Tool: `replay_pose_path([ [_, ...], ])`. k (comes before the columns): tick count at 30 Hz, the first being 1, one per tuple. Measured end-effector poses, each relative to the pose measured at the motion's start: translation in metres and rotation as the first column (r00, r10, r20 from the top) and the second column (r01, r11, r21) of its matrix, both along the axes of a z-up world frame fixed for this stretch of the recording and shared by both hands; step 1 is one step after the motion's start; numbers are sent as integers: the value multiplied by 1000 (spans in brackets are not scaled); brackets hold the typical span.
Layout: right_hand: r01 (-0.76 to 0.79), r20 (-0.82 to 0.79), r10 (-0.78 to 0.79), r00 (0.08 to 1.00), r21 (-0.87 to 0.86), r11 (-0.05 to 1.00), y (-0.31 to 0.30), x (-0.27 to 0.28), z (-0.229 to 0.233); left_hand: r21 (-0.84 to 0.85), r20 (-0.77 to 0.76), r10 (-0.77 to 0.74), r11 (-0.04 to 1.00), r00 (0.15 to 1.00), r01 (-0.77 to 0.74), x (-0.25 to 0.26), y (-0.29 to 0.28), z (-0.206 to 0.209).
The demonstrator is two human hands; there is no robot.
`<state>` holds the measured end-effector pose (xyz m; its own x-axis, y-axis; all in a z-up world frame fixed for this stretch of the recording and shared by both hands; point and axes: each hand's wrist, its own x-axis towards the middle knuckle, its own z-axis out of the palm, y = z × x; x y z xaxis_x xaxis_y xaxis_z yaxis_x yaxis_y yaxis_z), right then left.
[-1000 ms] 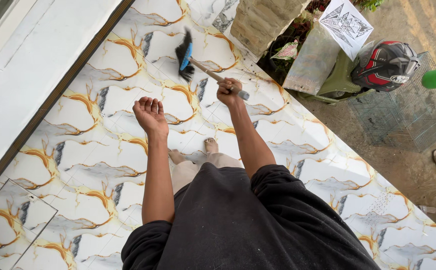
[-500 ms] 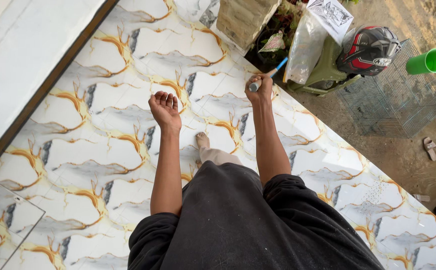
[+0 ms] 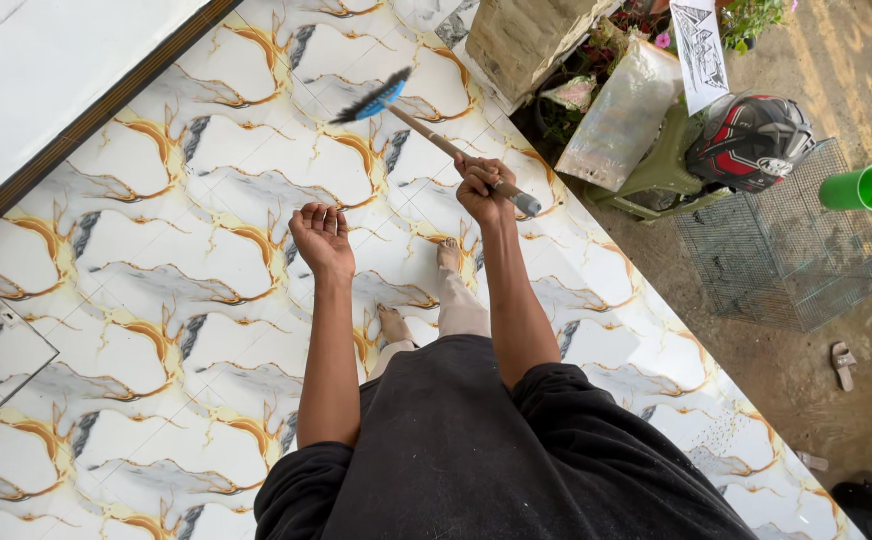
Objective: The person sweeps debris across the tiled floor using a broom by hand.
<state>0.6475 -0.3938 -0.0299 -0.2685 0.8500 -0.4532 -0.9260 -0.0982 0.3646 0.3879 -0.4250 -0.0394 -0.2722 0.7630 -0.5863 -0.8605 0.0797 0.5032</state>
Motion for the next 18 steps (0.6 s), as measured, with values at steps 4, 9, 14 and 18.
replay_pose_path([
  [4, 54, -106, -48, 993, 51, 997, 29, 22, -51, 0, -1, -15, 1000, 1000, 15, 25, 21, -2],
  [9, 71, 133, -58, 989, -91, 993, 75, 80, -110, -19, -6, -12, 1000, 1000, 11, 64, 44, -10],
  [14, 166, 431, -45, 901, -247, 955, 77, 147, -128, -11, 31, 1, 1000, 1000, -1, 96, 61, -2],
  [18, 192, 511, -36, 859, -257, 947, 70, 148, -101, 36, 60, 14, 999, 998, -17, 102, 61, 3],
])
